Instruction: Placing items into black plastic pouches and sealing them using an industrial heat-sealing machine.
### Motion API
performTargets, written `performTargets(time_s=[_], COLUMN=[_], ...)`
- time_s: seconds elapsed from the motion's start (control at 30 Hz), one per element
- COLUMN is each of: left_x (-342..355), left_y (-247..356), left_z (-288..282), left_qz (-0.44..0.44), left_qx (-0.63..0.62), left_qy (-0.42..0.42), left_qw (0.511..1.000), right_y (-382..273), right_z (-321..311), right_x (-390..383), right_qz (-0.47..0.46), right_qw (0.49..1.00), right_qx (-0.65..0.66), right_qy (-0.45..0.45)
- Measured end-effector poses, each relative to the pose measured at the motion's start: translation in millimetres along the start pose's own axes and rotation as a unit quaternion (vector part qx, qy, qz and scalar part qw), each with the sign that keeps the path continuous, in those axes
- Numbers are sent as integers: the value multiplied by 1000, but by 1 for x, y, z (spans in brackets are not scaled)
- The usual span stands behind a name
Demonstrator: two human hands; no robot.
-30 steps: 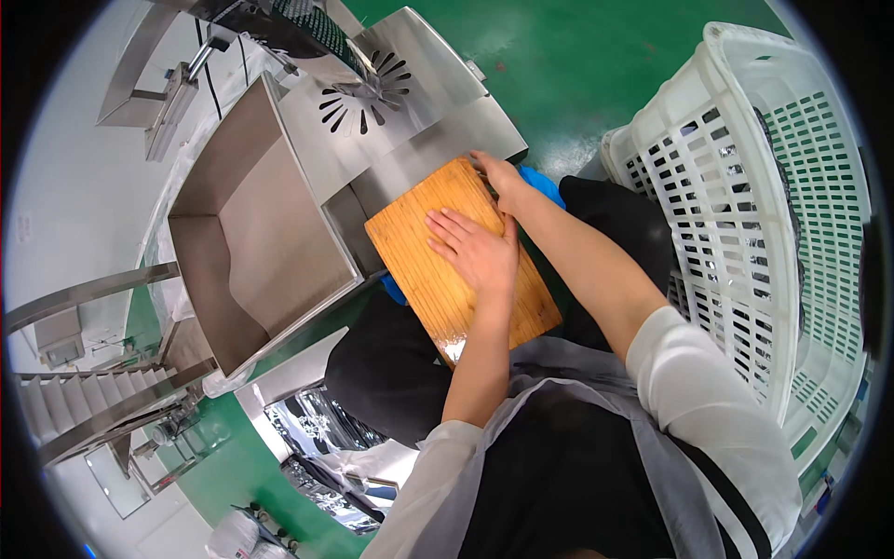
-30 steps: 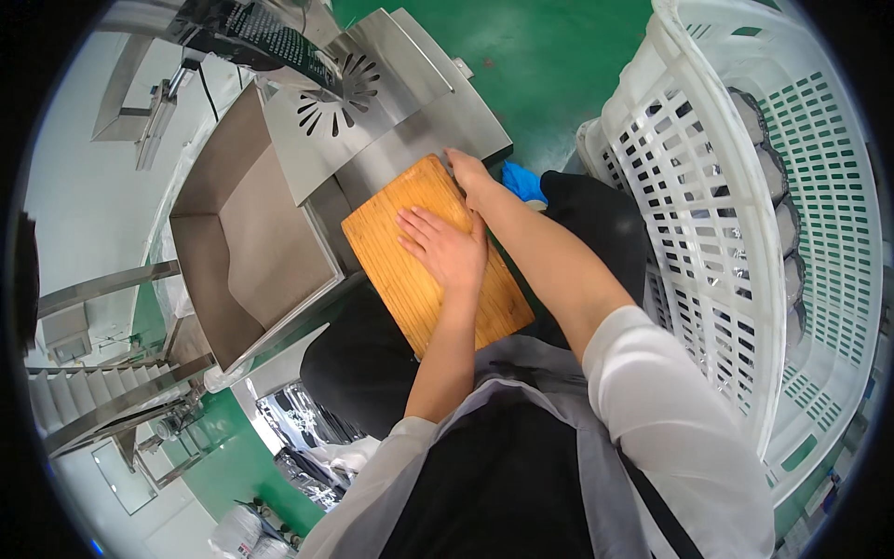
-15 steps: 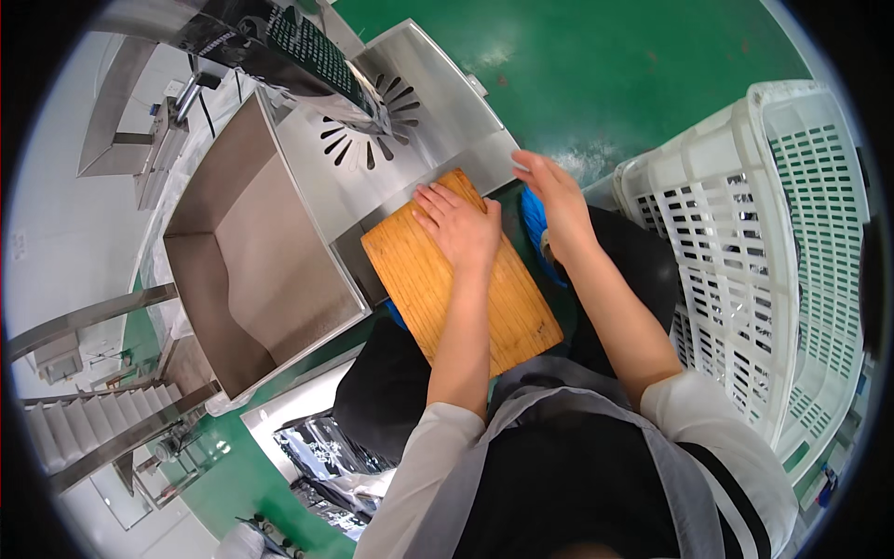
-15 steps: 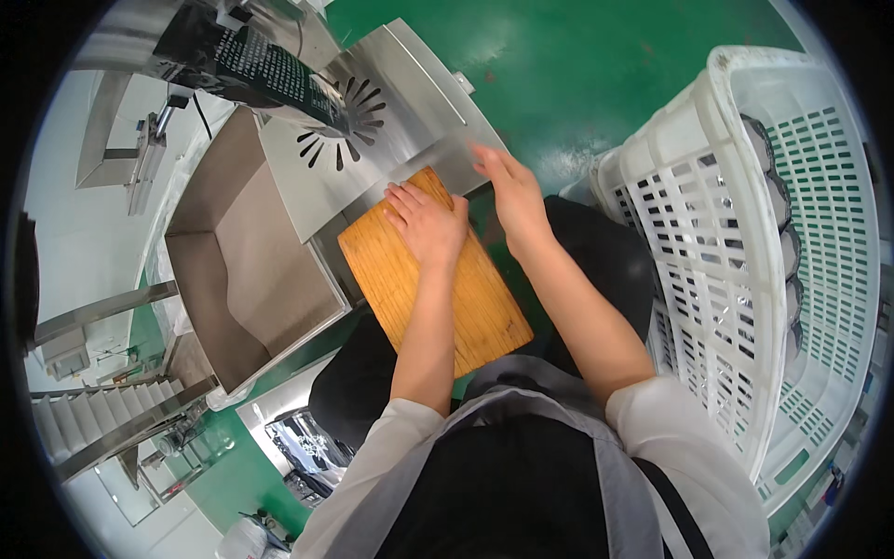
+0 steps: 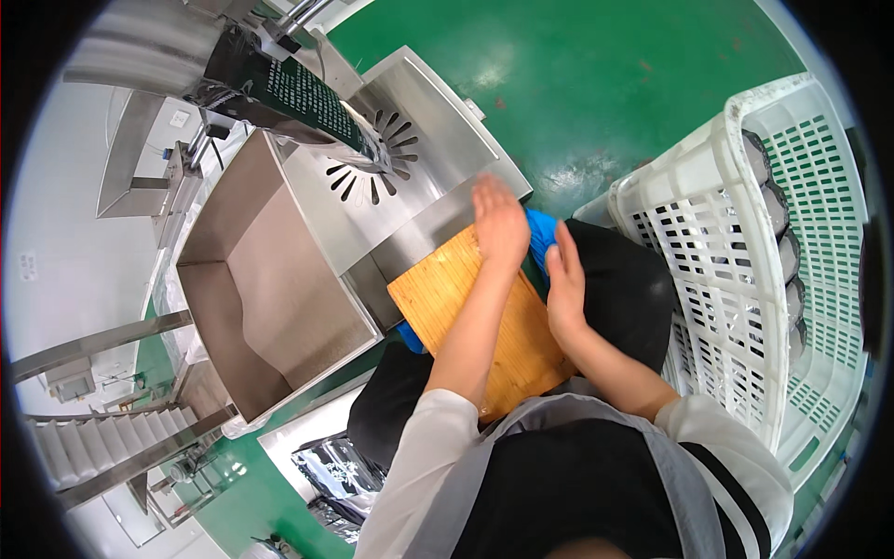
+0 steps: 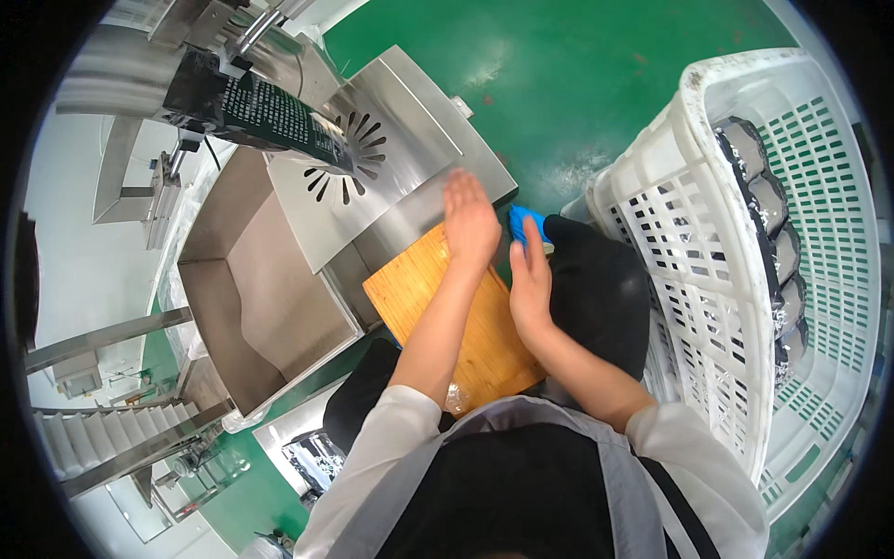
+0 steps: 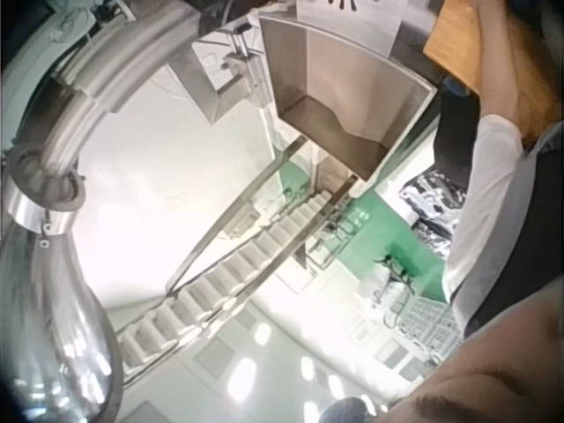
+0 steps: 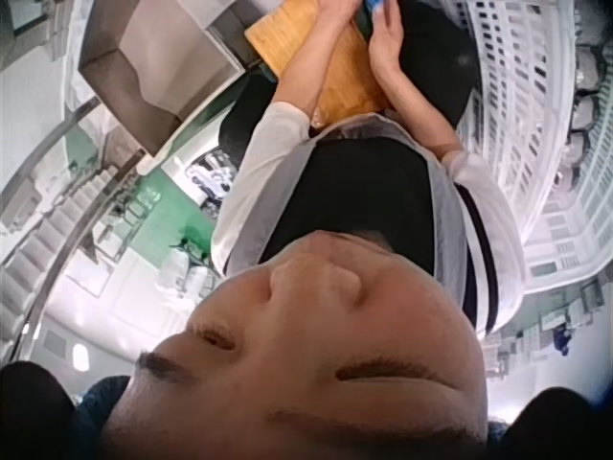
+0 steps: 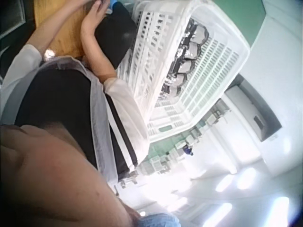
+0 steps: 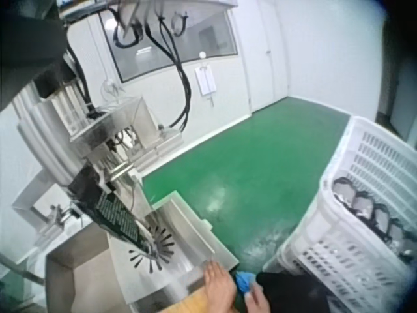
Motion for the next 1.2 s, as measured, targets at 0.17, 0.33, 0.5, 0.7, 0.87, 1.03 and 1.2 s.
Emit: performTargets(time_s=[0.17, 0.33, 0.5, 0.7, 0.87, 1.03, 1.2], left_x=[14, -12, -78, -163, -225, -266, -306], left_y=[24, 9, -64, -238, -319, -376, -448], left_z=[-40, -139, -187, -201, -265, -217, -113], left_qz=[28, 145, 188, -31, 27, -151, -416], left_qx=[-843, -983, -974, -913, -727, -160, -650], left_qy=[-114, -60, 28, 198, 391, 297, 356], left_qw=[525, 91, 123, 357, 563, 929, 527], right_y=[-93, -165, -155, -129, -25, -53, -114], right_z=[0, 8, 89, 301, 487, 506, 502], right_x=[59, 73, 26, -34, -46, -108, -149], right_qz=[-97, -83, 46, -373, 157, 321, 25], right_qw=[914, 732, 768, 803, 687, 637, 753], right_qx=[385, 640, 579, 36, 162, 293, 197], right_qy=[-88, -220, -270, -463, -691, -637, -628])
Point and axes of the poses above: each hand's wrist, its own x-axis towards the middle knuckle, its own z-axis out of the palm, y = z × x, the point moved 4 cm from there along x, towards the middle knuckle, and after that the axes turned 10 degrees about -y, right-handed, at the moved point
